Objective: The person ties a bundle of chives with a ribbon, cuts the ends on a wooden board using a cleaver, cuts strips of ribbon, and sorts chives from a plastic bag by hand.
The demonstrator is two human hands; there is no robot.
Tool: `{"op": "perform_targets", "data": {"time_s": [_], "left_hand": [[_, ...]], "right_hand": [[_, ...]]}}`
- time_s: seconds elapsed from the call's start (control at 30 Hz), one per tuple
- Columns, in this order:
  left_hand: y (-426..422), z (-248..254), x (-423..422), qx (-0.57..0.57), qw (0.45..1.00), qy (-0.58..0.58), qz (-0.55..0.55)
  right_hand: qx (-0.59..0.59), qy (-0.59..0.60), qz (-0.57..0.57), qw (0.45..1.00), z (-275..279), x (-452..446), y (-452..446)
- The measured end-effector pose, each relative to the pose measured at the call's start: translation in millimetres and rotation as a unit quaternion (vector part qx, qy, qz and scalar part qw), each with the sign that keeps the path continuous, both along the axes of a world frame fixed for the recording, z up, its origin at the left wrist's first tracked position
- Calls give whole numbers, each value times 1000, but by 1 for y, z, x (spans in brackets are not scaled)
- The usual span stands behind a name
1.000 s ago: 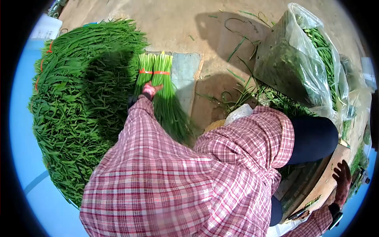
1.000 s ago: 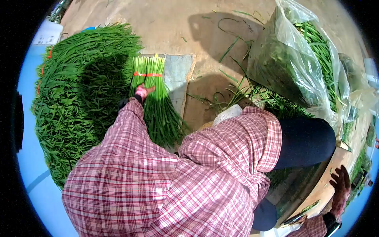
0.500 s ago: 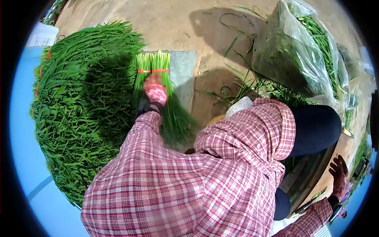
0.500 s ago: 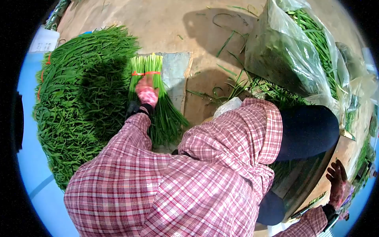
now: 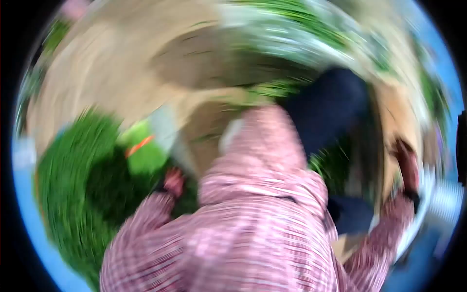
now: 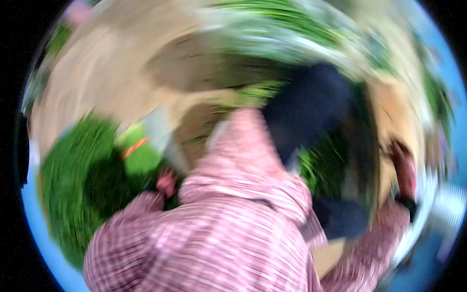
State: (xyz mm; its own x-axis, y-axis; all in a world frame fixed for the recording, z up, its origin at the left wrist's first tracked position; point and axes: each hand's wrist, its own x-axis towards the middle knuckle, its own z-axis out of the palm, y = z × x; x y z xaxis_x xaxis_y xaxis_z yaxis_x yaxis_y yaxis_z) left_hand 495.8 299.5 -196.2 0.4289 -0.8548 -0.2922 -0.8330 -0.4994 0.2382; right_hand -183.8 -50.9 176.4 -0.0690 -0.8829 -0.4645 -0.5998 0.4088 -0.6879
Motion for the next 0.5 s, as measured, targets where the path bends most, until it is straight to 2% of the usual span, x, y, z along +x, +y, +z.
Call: {"op": "perform_targets", "data": {"time_s": [0.13, 0.23, 0.27, 0.33, 0.37, 0.4, 0.43, 0.47, 0.5], "left_hand": [[-77, -21, 32, -40, 992, 121, -25], [-169, -6, 68, -37, 979, 193, -47], [-195, 4, 78, -43, 975, 211, -48], [-250, 34, 93, -66, 967, 242, -40], [-279, 55, 99, -84, 962, 255, -39], [-307, 77, 104, -108, 956, 268, -44], [-326, 112, 117, -137, 946, 287, -55], [-363, 143, 119, -176, 930, 314, -77], [-398, 175, 116, -209, 910, 344, -103]], "right_hand": [[-163, -10, -77, 984, 49, -39, 76], [-276, -69, -86, 955, 61, -82, 165], [-269, -77, -169, 945, 51, -95, 211], [-235, -82, -292, 923, 8, -130, 285], [-242, -125, -364, 891, -28, -140, 322], [-243, -109, -502, 823, -69, -135, 352], [-197, -108, -521, 823, -101, -139, 424], [-143, -86, -613, 772, -155, -131, 462], [-14, 225, -359, 906, -242, -169, 542]]}}
